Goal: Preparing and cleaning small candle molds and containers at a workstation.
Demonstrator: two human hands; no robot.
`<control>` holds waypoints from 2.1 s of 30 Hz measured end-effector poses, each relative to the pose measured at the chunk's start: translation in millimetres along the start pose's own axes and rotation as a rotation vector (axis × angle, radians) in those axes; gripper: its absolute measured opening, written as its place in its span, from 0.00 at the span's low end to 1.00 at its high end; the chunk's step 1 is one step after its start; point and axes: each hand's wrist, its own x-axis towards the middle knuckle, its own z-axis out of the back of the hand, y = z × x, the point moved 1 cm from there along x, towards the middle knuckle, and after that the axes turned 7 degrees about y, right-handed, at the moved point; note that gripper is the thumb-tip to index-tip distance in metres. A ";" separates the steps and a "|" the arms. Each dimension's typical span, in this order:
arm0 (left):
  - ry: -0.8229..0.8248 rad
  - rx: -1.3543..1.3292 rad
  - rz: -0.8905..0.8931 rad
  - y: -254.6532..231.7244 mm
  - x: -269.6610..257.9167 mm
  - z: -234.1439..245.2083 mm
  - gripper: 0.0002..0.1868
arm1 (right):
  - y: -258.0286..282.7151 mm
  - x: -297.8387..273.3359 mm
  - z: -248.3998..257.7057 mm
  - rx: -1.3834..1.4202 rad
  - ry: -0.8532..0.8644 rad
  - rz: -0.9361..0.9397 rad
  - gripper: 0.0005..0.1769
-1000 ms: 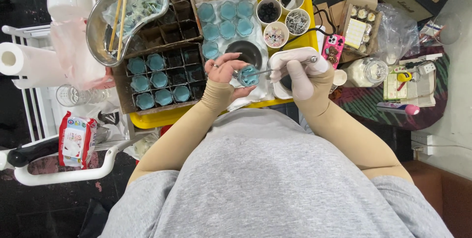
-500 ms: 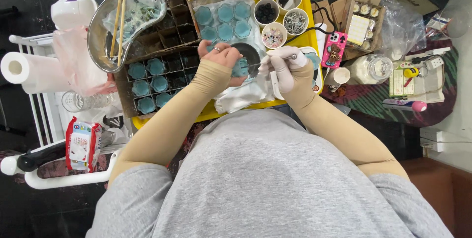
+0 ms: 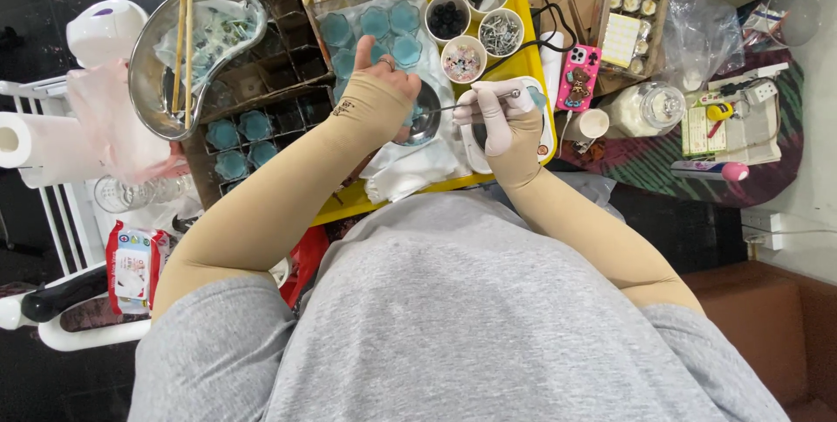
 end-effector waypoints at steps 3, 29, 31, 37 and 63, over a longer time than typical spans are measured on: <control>0.071 0.040 -0.032 -2.8 6.4 7.0 0.32 | 2.0 -1.1 1.8 -0.063 -0.011 0.008 0.05; -0.269 0.118 -0.264 10.0 -26.2 30.5 0.25 | 17.5 -24.3 21.7 -0.024 0.176 0.180 0.07; -0.284 0.096 -0.265 11.3 -29.5 30.7 0.27 | 17.5 -24.2 21.5 -0.033 0.225 0.206 0.07; -0.184 -0.008 -0.254 10.3 -38.5 36.8 0.27 | 21.9 -22.6 24.9 -0.037 0.275 0.215 0.07; -0.263 -0.032 -0.168 17.7 -52.0 35.4 0.30 | 25.0 -25.8 26.4 -0.018 0.224 0.204 0.08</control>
